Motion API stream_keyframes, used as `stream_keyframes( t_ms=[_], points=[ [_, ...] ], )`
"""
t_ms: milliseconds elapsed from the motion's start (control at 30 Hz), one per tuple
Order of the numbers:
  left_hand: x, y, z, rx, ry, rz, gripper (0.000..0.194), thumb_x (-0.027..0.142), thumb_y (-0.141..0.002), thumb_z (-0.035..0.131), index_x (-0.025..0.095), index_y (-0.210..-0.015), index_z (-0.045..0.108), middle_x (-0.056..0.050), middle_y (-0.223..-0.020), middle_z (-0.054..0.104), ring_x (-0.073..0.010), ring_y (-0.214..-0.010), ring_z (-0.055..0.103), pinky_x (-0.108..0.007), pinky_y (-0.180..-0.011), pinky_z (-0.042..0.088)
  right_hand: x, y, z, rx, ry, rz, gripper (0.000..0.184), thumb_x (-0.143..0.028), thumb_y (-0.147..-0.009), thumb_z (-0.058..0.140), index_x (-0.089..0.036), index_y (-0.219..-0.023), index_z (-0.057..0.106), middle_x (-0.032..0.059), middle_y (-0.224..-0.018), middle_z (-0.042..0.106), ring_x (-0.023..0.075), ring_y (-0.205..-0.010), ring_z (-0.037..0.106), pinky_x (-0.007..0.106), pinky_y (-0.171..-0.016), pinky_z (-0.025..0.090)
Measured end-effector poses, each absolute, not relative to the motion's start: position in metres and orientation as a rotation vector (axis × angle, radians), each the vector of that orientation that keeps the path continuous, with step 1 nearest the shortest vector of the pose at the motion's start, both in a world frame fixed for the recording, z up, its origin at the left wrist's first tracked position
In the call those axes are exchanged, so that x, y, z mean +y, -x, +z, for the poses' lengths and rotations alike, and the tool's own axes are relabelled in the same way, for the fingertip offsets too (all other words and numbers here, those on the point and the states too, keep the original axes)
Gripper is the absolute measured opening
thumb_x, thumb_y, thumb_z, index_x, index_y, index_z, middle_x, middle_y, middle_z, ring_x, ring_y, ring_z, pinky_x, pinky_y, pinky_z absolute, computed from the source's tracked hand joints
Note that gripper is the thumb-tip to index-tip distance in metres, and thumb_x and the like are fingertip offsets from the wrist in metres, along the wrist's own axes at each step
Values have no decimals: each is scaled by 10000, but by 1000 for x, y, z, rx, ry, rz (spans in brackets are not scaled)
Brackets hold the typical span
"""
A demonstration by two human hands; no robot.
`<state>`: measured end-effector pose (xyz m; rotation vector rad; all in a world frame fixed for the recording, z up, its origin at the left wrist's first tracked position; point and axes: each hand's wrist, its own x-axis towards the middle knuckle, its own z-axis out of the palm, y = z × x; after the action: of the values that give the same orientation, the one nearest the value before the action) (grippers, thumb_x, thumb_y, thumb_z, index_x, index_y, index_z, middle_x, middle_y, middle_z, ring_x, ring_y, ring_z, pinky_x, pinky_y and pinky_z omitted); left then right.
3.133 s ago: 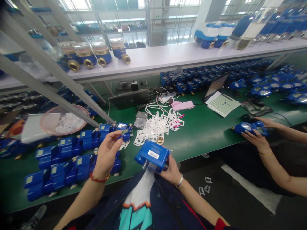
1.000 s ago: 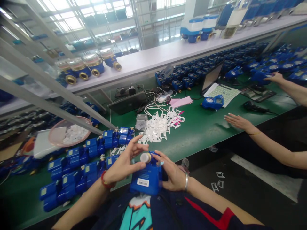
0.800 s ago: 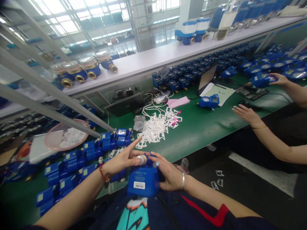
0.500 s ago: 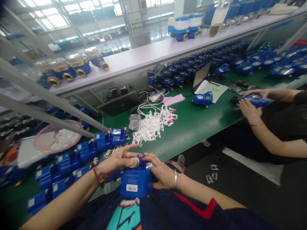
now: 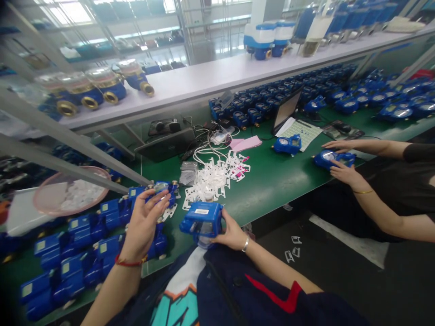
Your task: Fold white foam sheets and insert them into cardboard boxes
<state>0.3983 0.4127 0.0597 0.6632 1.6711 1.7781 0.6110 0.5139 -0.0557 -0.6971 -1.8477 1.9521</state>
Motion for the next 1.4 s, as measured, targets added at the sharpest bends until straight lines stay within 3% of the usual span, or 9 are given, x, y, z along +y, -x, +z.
stream_keyframes(
  t_ms=[100, 200, 333, 467, 667, 833, 1100, 1400],
  points=[
    [396, -402, 46, 1613, -523, 1736, 357, 335, -723, 682, 204, -1025, 543, -58, -1080, 613, -213, -1110, 548, -404, -1021, 365, 530, -598, -71, -1771, 827, 1974, 852, -293, -531, 809, -214, -1276, 403, 80, -1219, 547, 245, -1125, 514, 429, -989, 394],
    [394, -402, 19, 1567, -422, 1675, 318, 336, -740, 658, 188, -1012, 586, -61, -1109, 609, -193, -1099, 537, -379, -1011, 365, 545, -578, -96, -1816, 1080, 1958, 731, -311, -548, 775, -204, -1196, 452, 56, -1063, 618, 232, -993, 576, 415, -922, 424],
    [411, -392, -25, 1709, -520, 1476, 308, 415, -748, 608, 153, -908, 635, -105, -1196, 590, -224, -1122, 519, -377, -989, 360, 548, -553, -129, -2298, 1505, 1483, 585, -412, -581, 712, -178, -1070, 492, 77, -956, 609, 263, -944, 561, 421, -881, 397],
    [434, -380, -70, 1857, -691, 1271, 297, 439, -703, 618, 142, -696, 637, -116, -1077, 648, -249, -1089, 536, -367, -967, 353, 527, -538, -151, -2631, 1634, 1108, 649, -519, -572, 684, -153, -1067, 475, 135, -1017, 560, 311, -1029, 494, 399, -862, 373],
    [447, -376, -122, 1900, -774, 1040, 308, 428, -647, 620, 130, -707, 669, -87, -891, 682, -203, -814, 601, -322, -782, 438, 501, -534, -160, -2646, 1644, 1013, 782, -663, -565, 642, -180, -1146, 438, 149, -1092, 501, 326, -1070, 428, 385, -837, 377],
    [445, -376, -128, 1936, -928, 881, 257, 382, -697, 567, 144, -697, 663, -37, -748, 668, -160, -692, 572, -284, -702, 438, 500, -535, -159, -2617, 1647, 1073, 811, -665, -570, 639, -182, -1181, 412, 159, -1124, 467, 336, -1095, 393, 401, -833, 384],
    [447, -382, -119, 2112, -1122, 704, 154, 302, -723, 591, 169, -689, 661, -44, -928, 666, -171, -834, 580, -288, -784, 434, 497, -534, -159, -2556, 1655, 1148, 810, -624, -567, 667, -184, -1191, 397, 162, -1146, 441, 338, -1118, 358, 427, -842, 381],
    [446, -389, -116, 2226, -1264, 601, 130, 259, -755, 568, 174, -716, 659, -61, -922, 642, -185, -876, 569, -304, -821, 427, 494, -532, -162, -2559, 1652, 1093, 742, -599, -596, 648, -176, -1155, 404, 162, -1135, 445, 334, -1107, 370, 427, -847, 383]
  ],
)
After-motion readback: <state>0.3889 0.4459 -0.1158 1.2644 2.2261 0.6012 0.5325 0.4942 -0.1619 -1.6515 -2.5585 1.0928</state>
